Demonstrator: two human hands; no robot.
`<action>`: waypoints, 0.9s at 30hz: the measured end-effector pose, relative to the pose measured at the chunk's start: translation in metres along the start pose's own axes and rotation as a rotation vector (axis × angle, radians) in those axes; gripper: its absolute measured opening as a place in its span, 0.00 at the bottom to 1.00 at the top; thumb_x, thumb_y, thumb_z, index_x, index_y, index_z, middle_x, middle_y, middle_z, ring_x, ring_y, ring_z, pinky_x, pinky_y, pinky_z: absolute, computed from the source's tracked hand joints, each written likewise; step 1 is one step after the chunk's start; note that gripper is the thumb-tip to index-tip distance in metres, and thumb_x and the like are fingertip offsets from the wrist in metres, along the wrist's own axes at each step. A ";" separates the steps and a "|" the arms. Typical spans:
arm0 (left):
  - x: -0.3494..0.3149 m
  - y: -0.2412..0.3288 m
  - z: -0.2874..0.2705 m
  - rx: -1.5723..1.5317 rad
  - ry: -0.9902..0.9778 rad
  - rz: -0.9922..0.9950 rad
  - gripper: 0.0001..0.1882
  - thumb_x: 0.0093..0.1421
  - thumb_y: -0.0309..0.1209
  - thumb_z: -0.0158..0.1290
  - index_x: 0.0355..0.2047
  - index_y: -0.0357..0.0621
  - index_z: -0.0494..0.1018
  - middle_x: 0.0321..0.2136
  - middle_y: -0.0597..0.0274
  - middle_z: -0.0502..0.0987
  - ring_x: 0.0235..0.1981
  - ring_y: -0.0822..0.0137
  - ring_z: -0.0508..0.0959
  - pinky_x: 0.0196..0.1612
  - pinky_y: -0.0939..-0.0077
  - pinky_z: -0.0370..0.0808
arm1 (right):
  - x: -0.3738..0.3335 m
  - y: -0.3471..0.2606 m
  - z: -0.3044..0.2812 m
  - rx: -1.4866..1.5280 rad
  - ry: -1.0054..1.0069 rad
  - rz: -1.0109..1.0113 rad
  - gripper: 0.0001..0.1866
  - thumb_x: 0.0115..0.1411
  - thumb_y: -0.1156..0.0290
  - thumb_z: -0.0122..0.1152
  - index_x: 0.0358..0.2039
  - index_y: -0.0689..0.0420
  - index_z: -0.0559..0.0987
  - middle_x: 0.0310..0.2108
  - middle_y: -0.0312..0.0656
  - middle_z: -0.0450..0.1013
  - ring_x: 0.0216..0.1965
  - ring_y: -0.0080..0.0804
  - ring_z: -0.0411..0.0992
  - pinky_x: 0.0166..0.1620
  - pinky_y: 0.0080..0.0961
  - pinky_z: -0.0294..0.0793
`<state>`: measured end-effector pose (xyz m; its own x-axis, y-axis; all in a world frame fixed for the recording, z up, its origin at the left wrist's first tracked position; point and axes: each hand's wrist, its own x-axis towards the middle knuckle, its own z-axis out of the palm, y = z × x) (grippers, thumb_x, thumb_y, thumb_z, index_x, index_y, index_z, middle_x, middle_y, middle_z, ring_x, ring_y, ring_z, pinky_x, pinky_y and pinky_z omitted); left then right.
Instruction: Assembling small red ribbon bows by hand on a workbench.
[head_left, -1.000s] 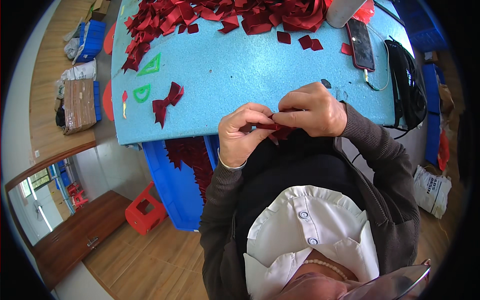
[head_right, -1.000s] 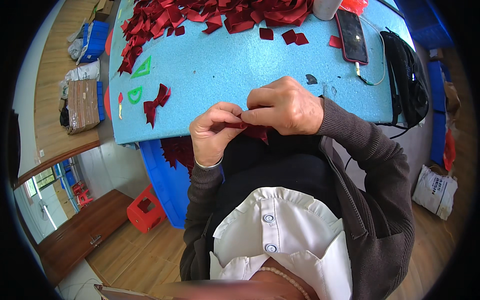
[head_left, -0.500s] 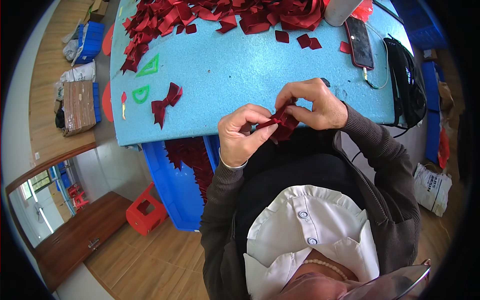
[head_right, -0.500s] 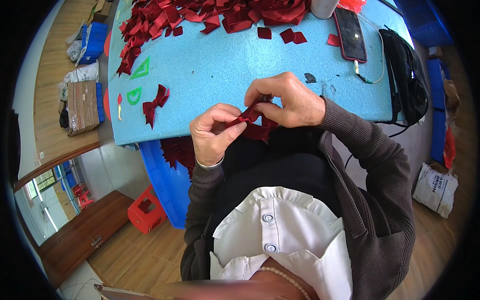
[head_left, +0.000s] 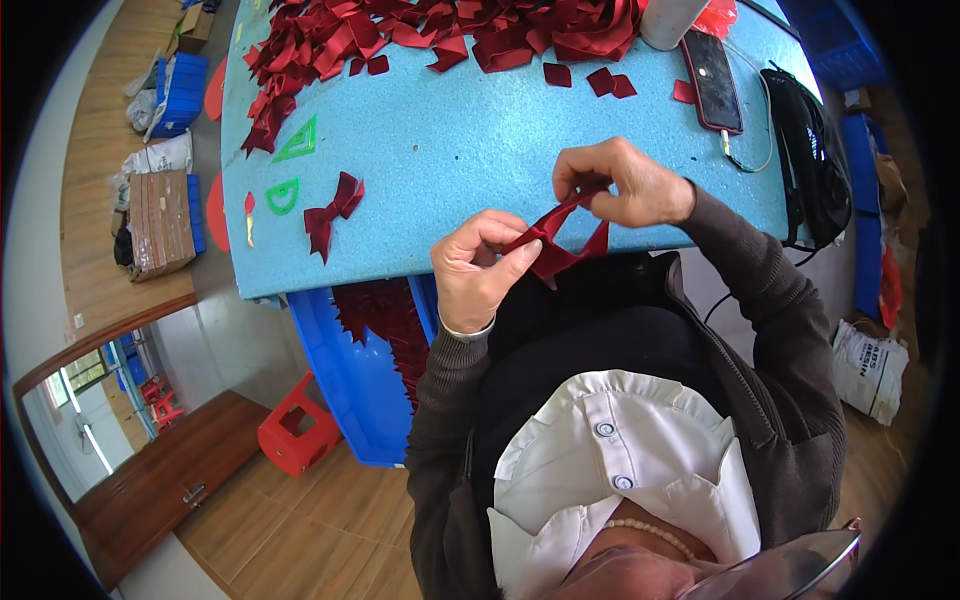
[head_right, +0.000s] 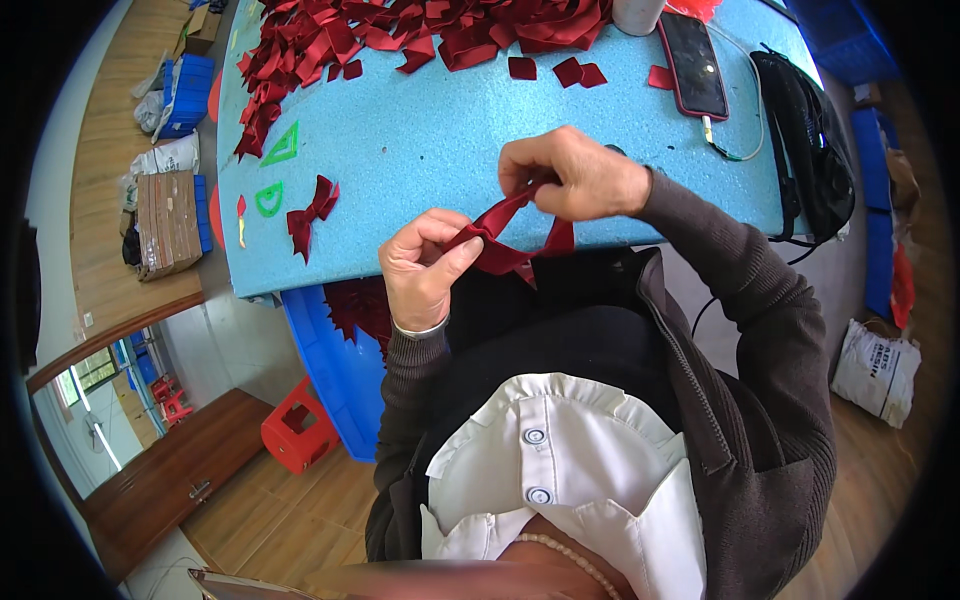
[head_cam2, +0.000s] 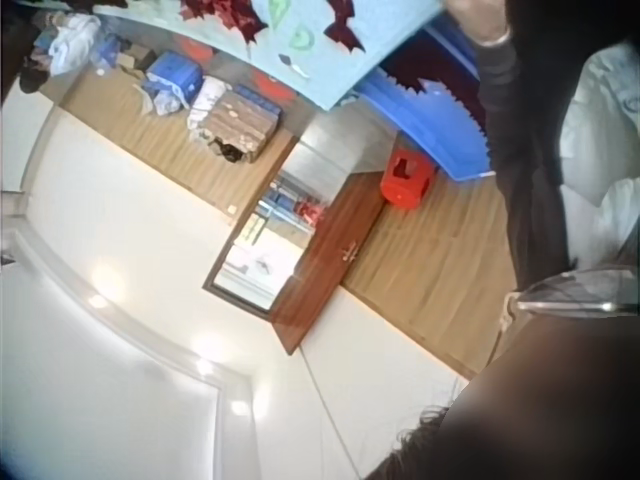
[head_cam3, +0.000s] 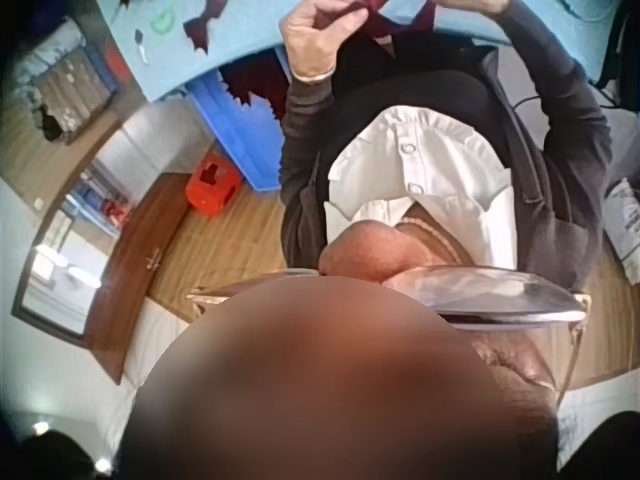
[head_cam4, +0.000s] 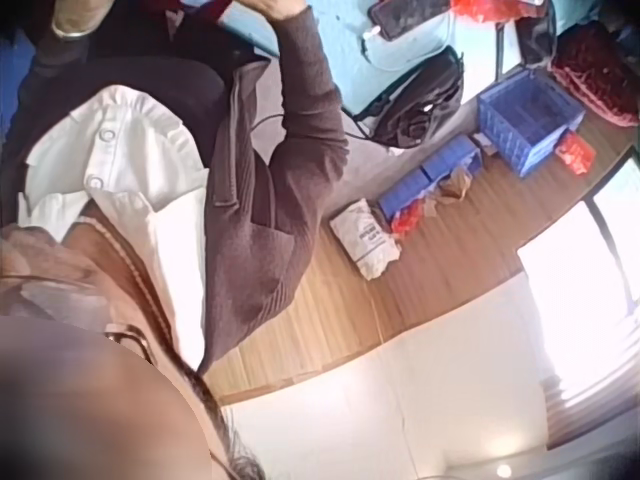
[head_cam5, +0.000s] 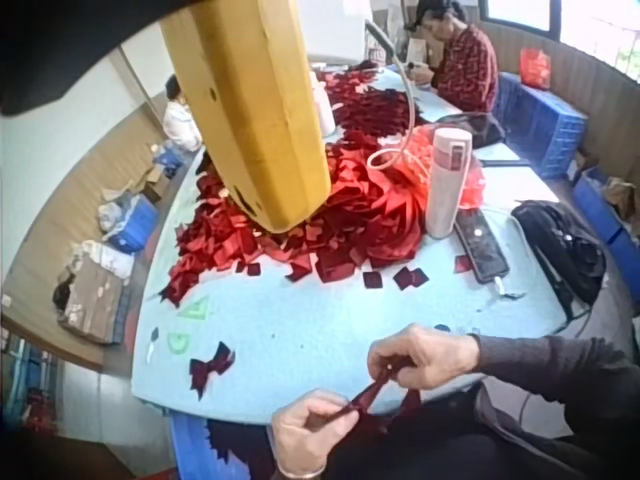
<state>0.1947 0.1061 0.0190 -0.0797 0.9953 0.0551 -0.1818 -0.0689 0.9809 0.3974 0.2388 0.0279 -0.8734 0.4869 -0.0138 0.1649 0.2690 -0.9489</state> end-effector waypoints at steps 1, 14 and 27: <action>-0.003 0.003 -0.001 -0.039 0.024 -0.025 0.06 0.50 0.14 0.59 0.26 0.35 0.74 0.30 0.58 0.77 0.29 0.75 0.74 0.33 0.82 0.70 | 0.003 -0.001 -0.004 0.007 -0.036 0.011 0.15 0.43 0.86 0.47 0.33 0.66 0.75 0.30 0.42 0.74 0.32 0.27 0.75 0.36 0.23 0.75; -0.035 0.071 -0.038 -0.292 0.275 0.150 0.06 0.55 0.14 0.56 0.33 0.35 0.74 0.32 0.58 0.78 0.33 0.72 0.78 0.36 0.77 0.77 | -0.002 -0.224 0.020 0.116 -0.522 -0.613 0.21 0.58 0.73 0.60 0.49 0.72 0.70 0.43 0.55 0.75 0.36 0.43 0.77 0.41 0.36 0.77; -0.079 0.158 -0.021 -0.368 0.242 0.338 0.05 0.58 0.16 0.54 0.33 0.36 0.72 0.38 0.55 0.77 0.35 0.71 0.78 0.38 0.78 0.77 | 0.005 -0.212 0.117 0.079 0.337 -0.336 0.24 0.49 0.78 0.57 0.50 0.63 0.71 0.46 0.44 0.69 0.51 0.34 0.68 0.55 0.31 0.67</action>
<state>0.1517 0.0152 0.1660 -0.4081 0.8726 0.2682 -0.4341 -0.4440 0.7839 0.3040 0.0868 0.1921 -0.6727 0.6297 0.3885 -0.1478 0.4002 -0.9044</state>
